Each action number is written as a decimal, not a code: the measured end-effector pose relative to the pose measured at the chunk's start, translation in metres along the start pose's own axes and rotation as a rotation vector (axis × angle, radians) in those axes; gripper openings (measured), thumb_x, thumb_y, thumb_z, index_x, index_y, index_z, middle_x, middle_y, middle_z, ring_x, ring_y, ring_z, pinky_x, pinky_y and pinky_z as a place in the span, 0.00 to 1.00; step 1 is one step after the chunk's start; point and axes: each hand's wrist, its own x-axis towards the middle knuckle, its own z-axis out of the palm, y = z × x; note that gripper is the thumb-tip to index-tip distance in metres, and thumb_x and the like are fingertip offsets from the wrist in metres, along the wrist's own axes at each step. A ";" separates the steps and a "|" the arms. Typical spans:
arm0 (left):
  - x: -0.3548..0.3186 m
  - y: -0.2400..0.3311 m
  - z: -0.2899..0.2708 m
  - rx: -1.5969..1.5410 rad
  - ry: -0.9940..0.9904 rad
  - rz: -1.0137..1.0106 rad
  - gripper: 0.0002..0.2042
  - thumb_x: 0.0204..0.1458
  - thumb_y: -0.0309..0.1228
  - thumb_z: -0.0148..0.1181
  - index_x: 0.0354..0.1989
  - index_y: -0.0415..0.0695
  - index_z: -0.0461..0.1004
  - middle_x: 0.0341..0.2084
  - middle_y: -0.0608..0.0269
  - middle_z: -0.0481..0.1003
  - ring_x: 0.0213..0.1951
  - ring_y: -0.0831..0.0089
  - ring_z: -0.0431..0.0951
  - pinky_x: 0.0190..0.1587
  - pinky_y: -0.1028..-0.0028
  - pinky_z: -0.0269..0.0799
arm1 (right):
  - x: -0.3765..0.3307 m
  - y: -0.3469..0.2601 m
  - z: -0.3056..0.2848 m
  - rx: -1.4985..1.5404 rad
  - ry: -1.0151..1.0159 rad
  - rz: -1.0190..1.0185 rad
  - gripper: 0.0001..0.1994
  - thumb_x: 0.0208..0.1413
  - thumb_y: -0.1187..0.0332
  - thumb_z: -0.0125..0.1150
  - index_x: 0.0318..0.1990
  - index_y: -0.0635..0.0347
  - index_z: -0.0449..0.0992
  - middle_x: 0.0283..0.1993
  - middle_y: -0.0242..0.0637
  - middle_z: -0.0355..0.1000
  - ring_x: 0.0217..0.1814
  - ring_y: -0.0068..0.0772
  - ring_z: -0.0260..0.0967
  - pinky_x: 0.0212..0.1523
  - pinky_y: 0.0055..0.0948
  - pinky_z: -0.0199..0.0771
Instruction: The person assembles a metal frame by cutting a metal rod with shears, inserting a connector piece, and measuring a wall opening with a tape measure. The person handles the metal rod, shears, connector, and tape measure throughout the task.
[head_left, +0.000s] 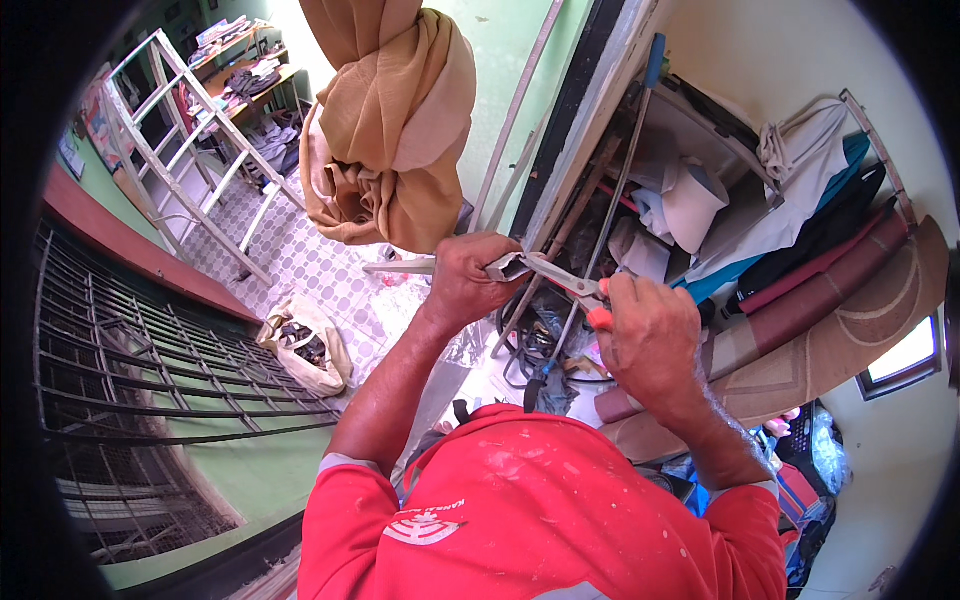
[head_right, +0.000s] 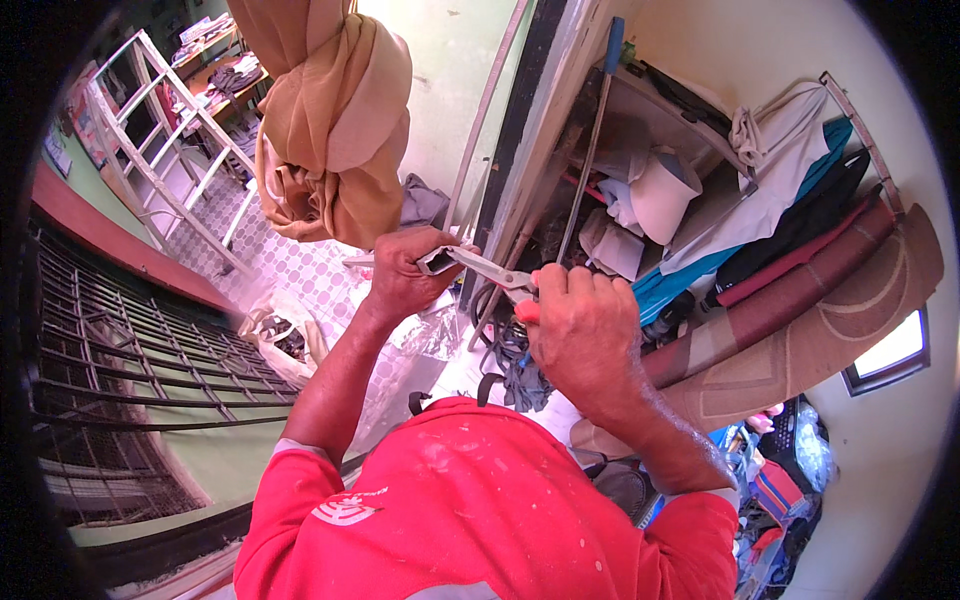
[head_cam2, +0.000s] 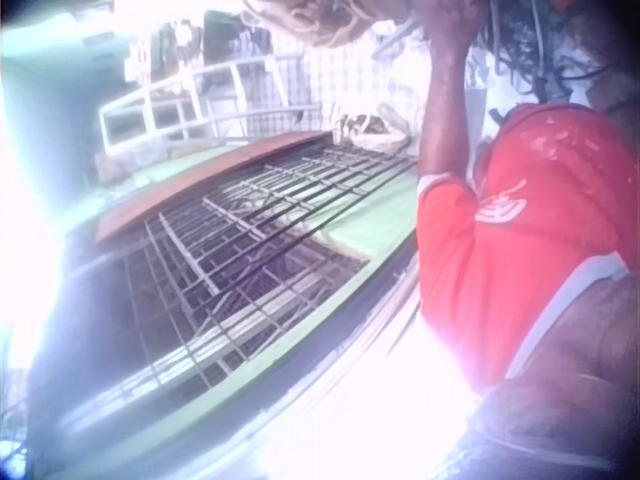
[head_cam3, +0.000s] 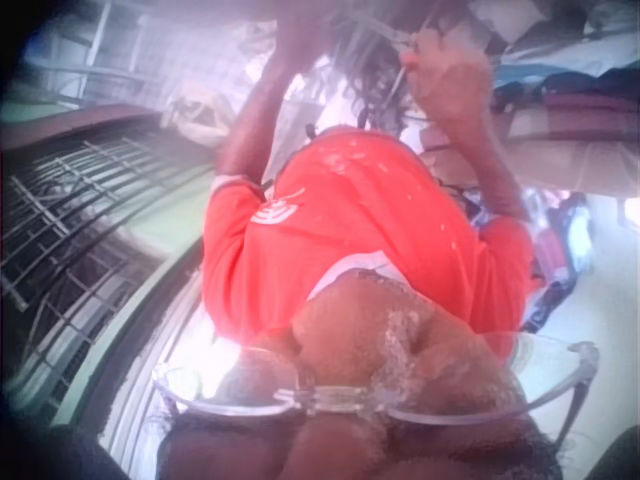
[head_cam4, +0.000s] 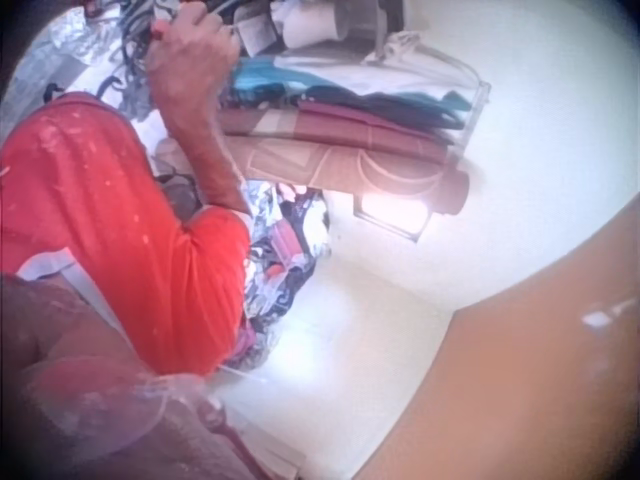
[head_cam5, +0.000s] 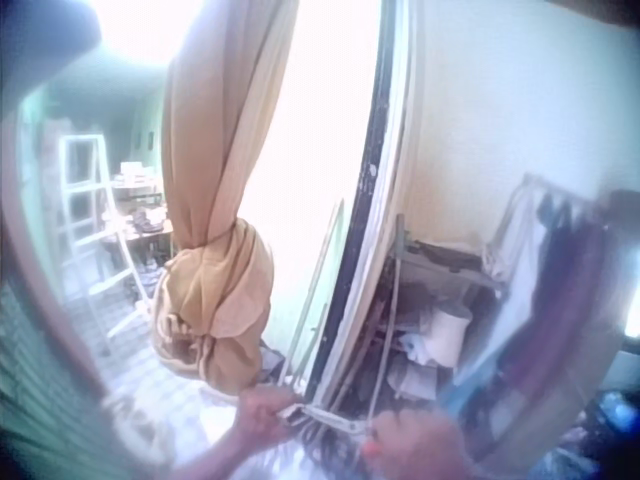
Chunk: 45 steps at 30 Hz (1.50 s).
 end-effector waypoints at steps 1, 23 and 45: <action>0.000 0.001 0.001 -0.009 0.007 0.015 0.10 0.48 0.24 0.82 0.35 0.40 0.85 0.26 0.57 0.83 0.28 0.65 0.85 0.32 0.68 0.75 | 0.004 -0.004 -0.005 -0.055 0.064 -0.008 0.15 0.50 0.67 0.75 0.43 0.56 0.76 0.36 0.41 0.71 0.39 0.47 0.72 0.43 0.46 0.65; 0.000 0.009 -0.046 -0.147 -0.333 -0.072 0.11 0.51 0.31 0.84 0.30 0.40 0.86 0.18 0.62 0.77 0.22 0.80 0.73 0.26 0.70 0.67 | 0.013 0.007 0.013 0.176 0.013 -0.181 0.19 0.60 0.59 0.78 0.48 0.59 0.75 0.44 0.43 0.71 0.47 0.50 0.70 0.48 0.47 0.62; 0.001 0.016 -0.065 -0.285 -0.438 -0.241 0.09 0.51 0.31 0.81 0.32 0.38 0.88 0.19 0.61 0.80 0.24 0.86 0.73 0.29 0.69 0.72 | 0.029 -0.014 0.023 0.182 0.189 -0.265 0.16 0.49 0.64 0.75 0.42 0.57 0.76 0.34 0.41 0.71 0.38 0.48 0.72 0.42 0.46 0.66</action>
